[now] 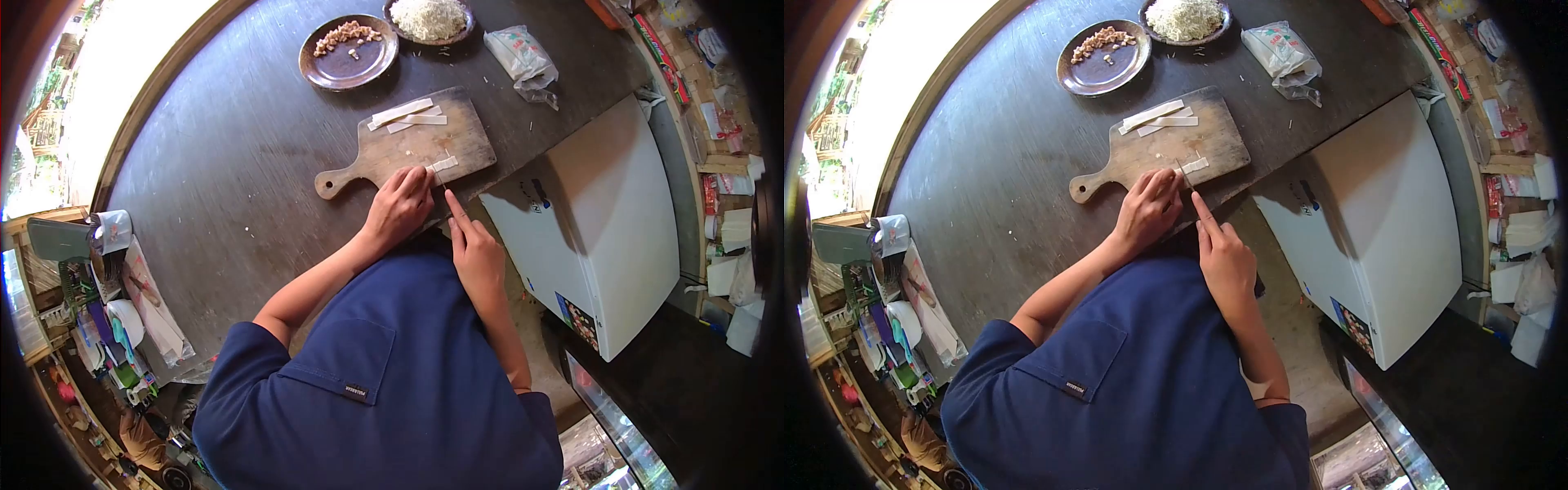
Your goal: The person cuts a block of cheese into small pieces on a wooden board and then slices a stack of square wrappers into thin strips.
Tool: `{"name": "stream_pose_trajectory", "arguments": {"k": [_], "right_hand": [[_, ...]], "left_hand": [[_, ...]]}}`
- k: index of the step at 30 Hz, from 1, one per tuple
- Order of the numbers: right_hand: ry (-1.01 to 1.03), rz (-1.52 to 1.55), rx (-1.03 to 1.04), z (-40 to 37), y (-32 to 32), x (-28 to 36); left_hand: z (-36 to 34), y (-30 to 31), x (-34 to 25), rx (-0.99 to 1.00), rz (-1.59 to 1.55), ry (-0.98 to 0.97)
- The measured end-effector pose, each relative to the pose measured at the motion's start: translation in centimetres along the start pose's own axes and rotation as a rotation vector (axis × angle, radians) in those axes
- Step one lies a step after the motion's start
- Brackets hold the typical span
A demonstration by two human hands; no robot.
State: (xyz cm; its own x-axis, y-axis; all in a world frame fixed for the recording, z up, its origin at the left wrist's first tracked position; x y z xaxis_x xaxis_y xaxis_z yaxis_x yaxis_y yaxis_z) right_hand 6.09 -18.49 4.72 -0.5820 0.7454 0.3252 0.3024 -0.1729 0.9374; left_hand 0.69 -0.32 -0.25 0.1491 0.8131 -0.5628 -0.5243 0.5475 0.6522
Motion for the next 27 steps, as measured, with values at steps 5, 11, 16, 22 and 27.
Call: {"name": "stream_pose_trajectory", "arguments": {"k": [5, 11, 16, 22, 27], "right_hand": [[-0.001, 0.010, 0.014, -0.3, -0.3, -0.1], [0.011, 0.049, -0.040, 1.8, -1.7, 0.1], [0.026, 0.036, -0.031, 0.5, -0.4, 0.0], [0.019, -0.011, 0.003, 0.3, -1.1, -0.1], [0.047, 0.020, -0.039, 2.0, -1.4, 0.5]], "left_hand": [[0.0, 0.0, 0.0, -0.013, 0.003, -0.002], [0.1, 0.1, -0.2, -0.024, -0.021, 0.017], [-0.1, 0.2, -0.1, -0.036, -0.015, 0.028], [0.1, 0.3, -0.1, -0.041, -0.001, 0.025], [-0.1, 0.2, 0.0, -0.025, 0.003, 0.000]]}}
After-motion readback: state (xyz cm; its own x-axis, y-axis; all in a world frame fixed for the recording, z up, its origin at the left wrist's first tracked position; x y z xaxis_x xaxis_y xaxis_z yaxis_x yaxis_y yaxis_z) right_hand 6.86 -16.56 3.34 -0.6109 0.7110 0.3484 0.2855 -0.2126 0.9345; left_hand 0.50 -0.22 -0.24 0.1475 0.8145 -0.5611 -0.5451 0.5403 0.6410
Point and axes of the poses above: each hand's wrist, its own z-axis towards the middle knuckle, its own y-axis out of the back of the hand, x = y × z, the point moved 1 cm from there along z, towards the middle knuckle, and after that the axes turned 13 degrees about -z, right-handed, at the moved point
